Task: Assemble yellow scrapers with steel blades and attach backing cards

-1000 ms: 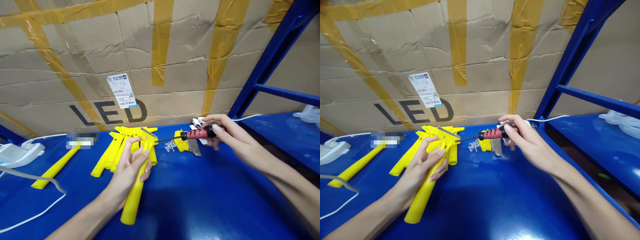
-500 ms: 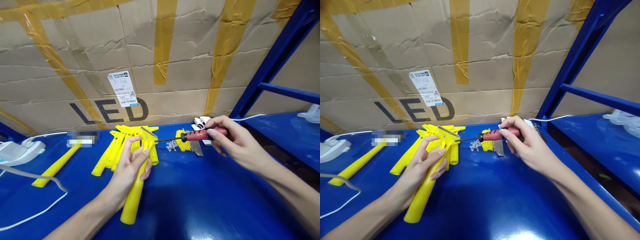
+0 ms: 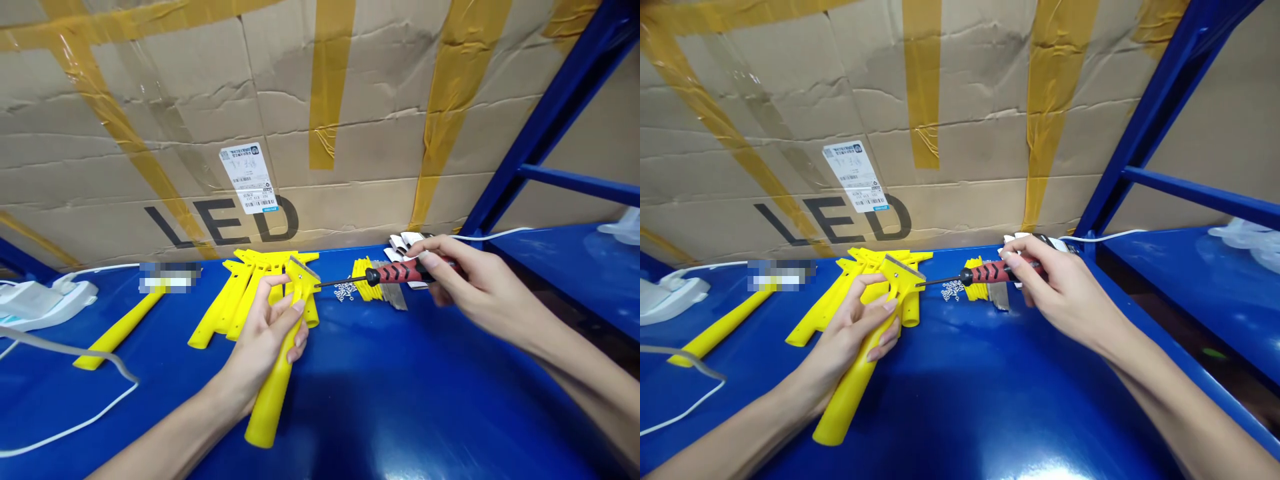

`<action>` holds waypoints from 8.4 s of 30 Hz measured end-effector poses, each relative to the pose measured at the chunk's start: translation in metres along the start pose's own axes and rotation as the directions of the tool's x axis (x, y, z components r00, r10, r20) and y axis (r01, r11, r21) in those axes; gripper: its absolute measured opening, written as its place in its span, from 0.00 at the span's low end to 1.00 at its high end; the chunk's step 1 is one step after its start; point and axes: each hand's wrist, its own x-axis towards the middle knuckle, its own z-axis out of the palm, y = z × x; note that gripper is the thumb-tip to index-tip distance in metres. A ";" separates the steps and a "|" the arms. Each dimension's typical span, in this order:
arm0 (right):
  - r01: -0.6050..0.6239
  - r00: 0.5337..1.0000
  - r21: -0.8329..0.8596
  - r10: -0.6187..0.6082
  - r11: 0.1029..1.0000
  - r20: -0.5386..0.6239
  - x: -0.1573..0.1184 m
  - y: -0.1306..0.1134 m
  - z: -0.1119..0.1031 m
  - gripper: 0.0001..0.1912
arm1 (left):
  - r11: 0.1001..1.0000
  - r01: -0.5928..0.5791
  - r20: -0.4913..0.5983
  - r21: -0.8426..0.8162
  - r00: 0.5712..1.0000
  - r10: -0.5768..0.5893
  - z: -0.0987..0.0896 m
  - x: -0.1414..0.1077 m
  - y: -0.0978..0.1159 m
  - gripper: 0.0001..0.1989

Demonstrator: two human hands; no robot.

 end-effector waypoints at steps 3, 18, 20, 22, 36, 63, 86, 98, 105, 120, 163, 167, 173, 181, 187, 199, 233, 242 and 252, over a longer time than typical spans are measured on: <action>0.067 0.996 0.041 -0.069 0.997 0.058 -0.001 0.003 -0.003 0.16 | 0.999 -0.021 -0.001 0.030 1.000 0.021 -0.001 0.000 0.001 0.20; -0.143 0.988 0.267 0.154 0.953 -0.020 0.003 -0.004 0.000 0.17 | 0.999 -0.043 0.021 -0.008 0.999 0.043 -0.005 -0.003 0.007 0.18; -0.118 0.991 0.265 0.132 0.957 -0.035 0.004 -0.001 -0.002 0.16 | 0.999 -0.016 0.025 -0.041 1.000 0.017 -0.006 -0.002 0.007 0.18; -0.086 0.993 0.301 0.108 0.950 -0.056 0.003 0.003 -0.004 0.14 | 0.997 0.020 0.024 -0.069 1.000 -0.019 -0.007 0.001 0.006 0.20; -0.012 0.988 0.302 0.058 0.953 -0.144 -0.003 0.001 0.007 0.11 | 0.984 0.158 0.075 -0.085 0.986 -0.152 -0.008 0.003 -0.007 0.22; -0.017 0.996 0.243 0.038 0.970 -0.081 -0.004 -0.008 0.005 0.13 | 0.999 0.047 -0.027 -0.025 0.999 -0.047 -0.002 0.001 -0.007 0.24; -0.007 1.000 0.155 0.007 0.988 0.001 -0.004 -0.007 0.000 0.16 | 0.998 -0.033 -0.005 0.047 0.999 0.033 0.001 -0.004 -0.002 0.22; 0.314 0.946 0.110 -0.302 0.943 -0.117 -0.004 -0.002 0.002 0.08 | 1.000 -0.022 -0.038 0.014 0.999 0.023 -0.001 -0.002 0.002 0.25; 0.160 0.979 0.184 -0.131 0.970 -0.159 -0.004 -0.007 0.007 0.08 | 0.999 -0.032 -0.047 0.009 0.998 0.032 0.001 -0.005 0.002 0.28; -0.091 0.996 0.380 0.094 0.921 0.013 -0.002 -0.001 -0.001 0.13 | 0.998 -0.040 -0.050 0.057 0.998 0.043 0.002 -0.004 -0.008 0.25; -0.003 0.999 0.478 -0.020 0.878 0.044 -0.004 -0.003 0.006 0.18 | 1.000 -0.009 -0.081 0.014 0.997 0.010 0.001 -0.003 -0.002 0.33; -0.009 0.993 0.349 0.050 0.937 -0.108 -0.003 -0.004 0.006 0.12 | 1.000 -0.016 -0.046 0.018 0.999 0.017 0.003 -0.003 -0.002 0.30; -0.025 0.996 0.478 -0.018 0.878 0.085 -0.002 -0.002 0.002 0.18 | 1.000 -0.012 -0.077 0.023 0.997 0.014 0.003 -0.005 0.000 0.32; -0.022 0.999 0.332 0.012 0.943 0.034 -0.002 -0.003 0.005 0.16 | 1.000 -0.028 -0.092 -0.006 0.995 0.027 0.003 -0.004 0.000 0.35; -0.011 0.997 0.340 0.036 0.940 -0.066 -0.003 -0.002 0.006 0.14 | 1.000 -0.018 -0.069 0.009 0.997 0.019 0.002 -0.004 0.000 0.31; -0.004 0.997 0.253 0.025 0.967 -0.079 -0.005 -0.003 0.003 0.12 | 1.000 -0.007 -0.047 0.016 0.999 0.008 0.003 -0.003 -0.003 0.27; -0.057 0.998 0.340 0.054 0.939 0.017 -0.003 -0.003 0.000 0.14 | 0.998 -0.041 -0.040 0.052 0.998 0.043 0.002 -0.004 -0.002 0.27; 0.000 0.999 0.191 0.008 0.982 -0.041 -0.005 -0.012 0.001 0.12 | 0.999 -0.021 -0.066 0.050 0.998 0.024 0.004 -0.004 -0.007 0.27; -0.005 1.000 0.204 0.010 0.979 -0.025 -0.008 -0.015 -0.003 0.17 | 0.988 -0.106 -0.028 0.116 0.994 0.110 0.006 -0.008 0.000 0.21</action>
